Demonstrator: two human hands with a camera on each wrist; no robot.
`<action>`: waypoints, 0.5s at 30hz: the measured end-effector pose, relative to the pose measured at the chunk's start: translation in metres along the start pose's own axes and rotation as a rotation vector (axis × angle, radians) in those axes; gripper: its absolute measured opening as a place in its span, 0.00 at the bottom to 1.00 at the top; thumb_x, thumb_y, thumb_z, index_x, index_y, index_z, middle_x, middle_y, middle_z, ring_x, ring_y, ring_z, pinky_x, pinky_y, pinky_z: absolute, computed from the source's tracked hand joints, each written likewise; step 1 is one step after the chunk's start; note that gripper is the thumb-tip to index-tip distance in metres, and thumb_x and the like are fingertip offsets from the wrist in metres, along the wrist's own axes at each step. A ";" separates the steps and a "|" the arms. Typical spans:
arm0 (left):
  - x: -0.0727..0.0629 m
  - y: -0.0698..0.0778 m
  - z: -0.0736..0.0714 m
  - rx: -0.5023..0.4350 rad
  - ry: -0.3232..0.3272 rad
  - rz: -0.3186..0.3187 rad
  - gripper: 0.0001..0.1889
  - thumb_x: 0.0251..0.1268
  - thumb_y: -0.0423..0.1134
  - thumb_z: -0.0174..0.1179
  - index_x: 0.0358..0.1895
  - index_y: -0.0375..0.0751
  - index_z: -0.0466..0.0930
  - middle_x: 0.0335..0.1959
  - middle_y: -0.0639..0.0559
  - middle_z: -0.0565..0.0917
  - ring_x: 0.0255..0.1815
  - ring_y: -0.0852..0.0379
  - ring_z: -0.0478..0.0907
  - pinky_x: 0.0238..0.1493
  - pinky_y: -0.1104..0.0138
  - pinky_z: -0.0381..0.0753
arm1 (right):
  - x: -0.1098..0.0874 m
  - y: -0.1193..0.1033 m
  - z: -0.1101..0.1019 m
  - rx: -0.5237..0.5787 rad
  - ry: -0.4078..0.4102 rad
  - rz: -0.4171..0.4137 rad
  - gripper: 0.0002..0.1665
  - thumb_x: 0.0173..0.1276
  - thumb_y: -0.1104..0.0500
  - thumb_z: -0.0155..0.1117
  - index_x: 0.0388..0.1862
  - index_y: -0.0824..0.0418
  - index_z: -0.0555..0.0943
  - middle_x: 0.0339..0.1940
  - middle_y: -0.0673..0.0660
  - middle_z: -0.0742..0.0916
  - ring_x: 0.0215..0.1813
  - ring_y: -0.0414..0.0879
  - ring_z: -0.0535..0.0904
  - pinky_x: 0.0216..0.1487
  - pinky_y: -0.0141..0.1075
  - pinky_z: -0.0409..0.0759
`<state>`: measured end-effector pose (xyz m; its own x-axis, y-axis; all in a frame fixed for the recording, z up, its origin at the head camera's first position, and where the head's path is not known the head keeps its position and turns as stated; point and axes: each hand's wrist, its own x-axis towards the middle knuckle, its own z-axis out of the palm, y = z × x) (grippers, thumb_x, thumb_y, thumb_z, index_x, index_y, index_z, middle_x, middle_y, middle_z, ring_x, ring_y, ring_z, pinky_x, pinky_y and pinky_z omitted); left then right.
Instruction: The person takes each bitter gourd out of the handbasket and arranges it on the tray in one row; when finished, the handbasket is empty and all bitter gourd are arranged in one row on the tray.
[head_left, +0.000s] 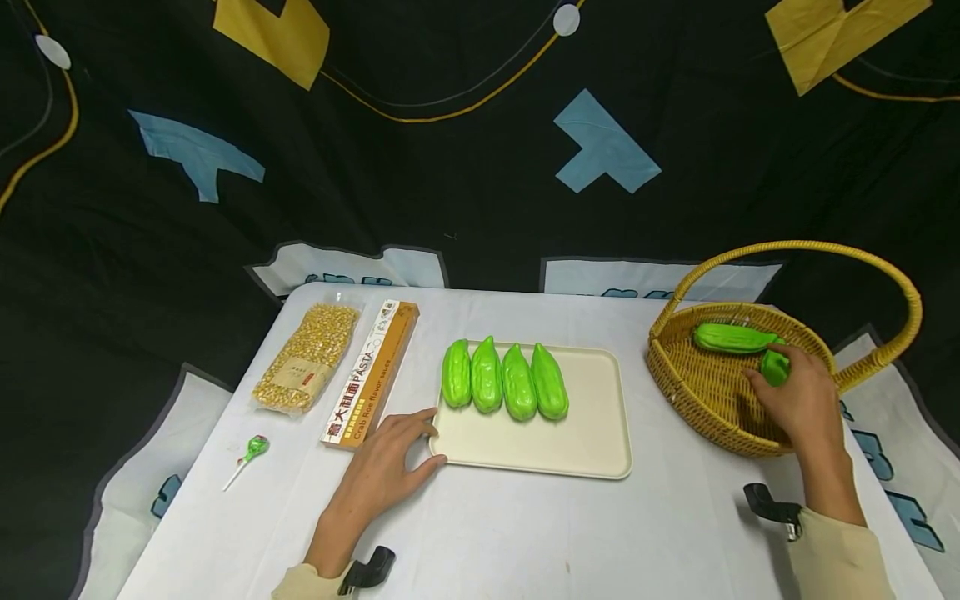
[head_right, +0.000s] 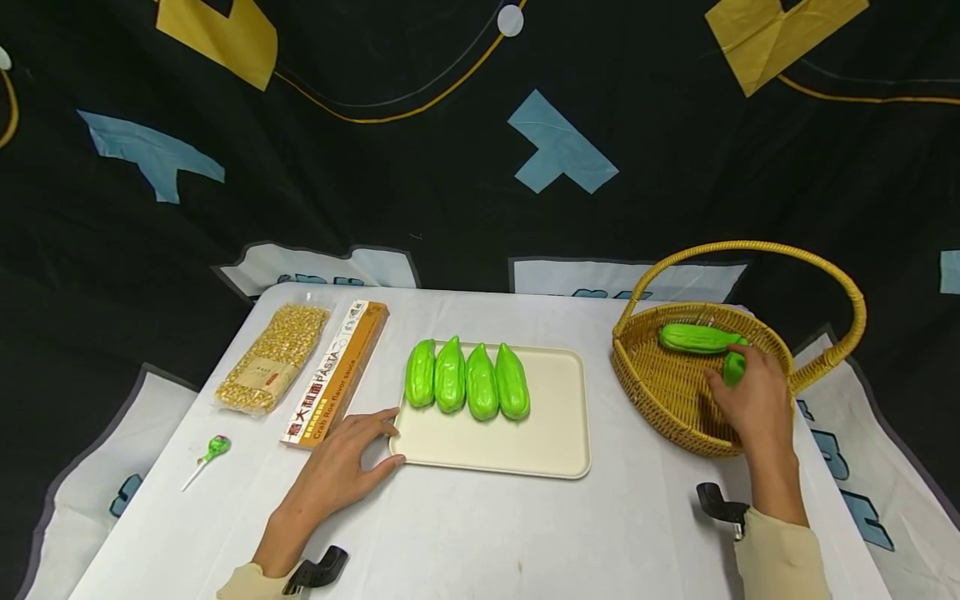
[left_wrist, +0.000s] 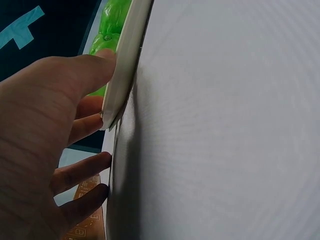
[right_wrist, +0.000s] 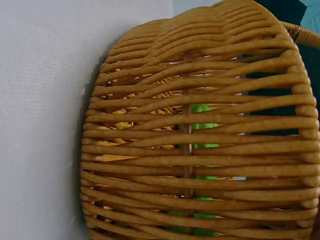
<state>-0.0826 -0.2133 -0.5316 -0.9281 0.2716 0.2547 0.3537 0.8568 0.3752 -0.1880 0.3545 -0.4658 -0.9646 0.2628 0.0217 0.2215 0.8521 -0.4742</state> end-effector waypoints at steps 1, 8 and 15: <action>0.000 0.000 0.000 -0.001 -0.001 -0.002 0.20 0.63 0.53 0.80 0.51 0.49 0.87 0.72 0.52 0.82 0.67 0.48 0.81 0.71 0.52 0.81 | 0.001 0.001 0.000 0.000 -0.005 0.005 0.42 0.79 0.52 0.64 0.81 0.72 0.63 0.76 0.84 0.65 0.73 0.84 0.64 0.68 0.79 0.69; 0.000 0.000 0.000 -0.001 -0.004 -0.008 0.20 0.63 0.53 0.80 0.52 0.49 0.87 0.73 0.52 0.82 0.68 0.48 0.81 0.71 0.52 0.81 | 0.004 0.005 0.001 -0.002 -0.020 0.011 0.41 0.78 0.54 0.65 0.80 0.73 0.64 0.77 0.85 0.63 0.75 0.84 0.62 0.70 0.80 0.67; 0.000 0.000 0.000 0.002 -0.004 -0.009 0.20 0.63 0.53 0.80 0.51 0.49 0.87 0.72 0.52 0.82 0.68 0.48 0.81 0.71 0.52 0.81 | 0.008 0.007 0.003 -0.029 -0.010 -0.011 0.41 0.74 0.56 0.68 0.77 0.74 0.66 0.72 0.86 0.67 0.66 0.81 0.66 0.65 0.78 0.72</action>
<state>-0.0825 -0.2133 -0.5313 -0.9316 0.2659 0.2478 0.3454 0.8599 0.3759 -0.1944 0.3608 -0.4715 -0.9684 0.2488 0.0181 0.2146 0.8678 -0.4481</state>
